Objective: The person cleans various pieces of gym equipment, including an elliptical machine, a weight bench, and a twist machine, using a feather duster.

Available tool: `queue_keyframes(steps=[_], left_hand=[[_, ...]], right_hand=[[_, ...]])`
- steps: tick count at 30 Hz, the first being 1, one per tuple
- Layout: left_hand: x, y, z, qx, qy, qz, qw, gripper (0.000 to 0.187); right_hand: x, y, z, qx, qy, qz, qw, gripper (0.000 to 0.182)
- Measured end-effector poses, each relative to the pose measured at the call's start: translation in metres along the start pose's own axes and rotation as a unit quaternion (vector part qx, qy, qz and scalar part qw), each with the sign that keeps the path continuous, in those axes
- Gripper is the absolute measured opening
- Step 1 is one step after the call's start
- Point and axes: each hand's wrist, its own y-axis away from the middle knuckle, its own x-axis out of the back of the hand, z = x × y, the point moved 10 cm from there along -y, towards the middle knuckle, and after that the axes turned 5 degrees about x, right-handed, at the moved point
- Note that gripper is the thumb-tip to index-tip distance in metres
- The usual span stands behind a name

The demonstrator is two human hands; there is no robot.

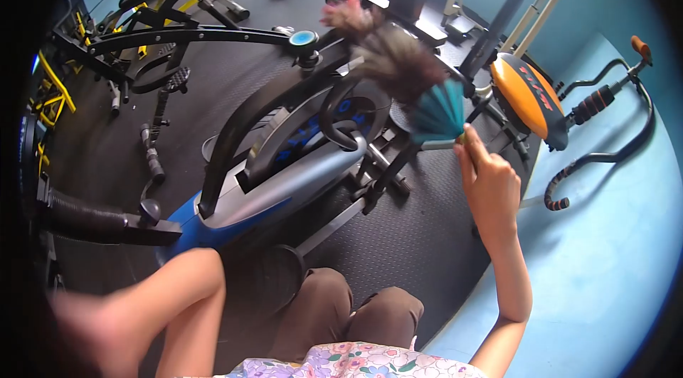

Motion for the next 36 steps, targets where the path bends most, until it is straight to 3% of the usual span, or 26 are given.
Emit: queue_keyframes(steps=[1,2,3,4,5,7,8,10,12,14,18,22,26,30,32,36], left_hand=[[0.068,0.033,-0.046,0.247,0.338,0.057,0.906,0.032],[0.073,0.060,-0.067,0.248,0.337,0.054,0.907,0.032],[0.047,0.093,-0.121,0.307,-0.089,-0.117,0.940,0.043],[0.050,0.130,-0.180,0.299,-0.495,-0.264,0.772,0.057],[0.062,0.165,-0.210,0.234,-0.522,-0.346,0.744,0.058],[0.071,0.217,-0.237,0.181,-0.647,-0.463,0.579,0.060],[0.075,0.221,-0.239,0.180,-0.645,-0.463,0.581,0.060],[0.115,0.263,-0.265,0.419,-0.597,-0.524,0.440,0.058],[0.120,0.267,-0.268,0.405,-0.609,-0.526,0.435,0.056],[0.121,0.267,-0.268,0.388,-0.622,-0.527,0.430,0.054],[0.120,0.265,-0.266,0.380,-0.629,-0.527,0.427,0.050],[0.120,0.262,-0.264,0.411,-0.612,-0.517,0.435,0.049],[0.126,0.265,-0.265,0.420,-0.602,-0.517,0.441,0.057],[0.128,0.266,-0.266,0.419,-0.603,-0.517,0.440,0.058],[0.127,0.267,-0.266,0.424,-0.599,-0.516,0.441,0.057],[0.116,0.262,-0.265,0.401,-0.605,-0.526,0.443,0.048]], right_hand=[[-0.001,0.004,-0.009,0.030,-0.032,-0.002,0.999,0.033],[-0.002,0.004,-0.009,0.029,-0.035,-0.002,0.999,0.033],[-0.001,0.005,-0.010,0.049,-0.079,0.003,0.996,0.033],[0.001,0.005,-0.013,0.068,-0.122,0.009,0.990,0.032],[0.003,0.000,-0.010,0.033,-0.100,0.003,0.994,0.031],[-0.003,-0.009,0.004,-0.021,-0.054,-0.013,0.998,0.030],[-0.005,-0.011,0.017,-0.074,-0.009,-0.024,0.997,0.029],[-0.007,-0.008,0.015,-0.066,0.024,-0.005,0.997,0.028],[-0.007,-0.001,-0.006,0.034,-0.118,0.023,0.992,0.029],[-0.005,-0.005,-0.013,0.036,-0.118,0.008,0.992,0.029],[-0.006,-0.062,-0.042,0.079,0.062,0.041,0.994,0.025],[-0.056,-0.128,-0.039,0.049,0.133,0.024,0.990,0.033],[-0.018,-0.092,-0.021,0.024,0.090,-0.021,0.995,0.032],[0.028,-0.015,0.079,-0.033,-0.058,-0.041,0.997,0.032],[0.046,0.015,0.109,-0.129,-0.108,-0.077,0.983,0.029],[0.040,-0.022,0.065,-0.008,-0.085,-0.025,0.996,0.031]])
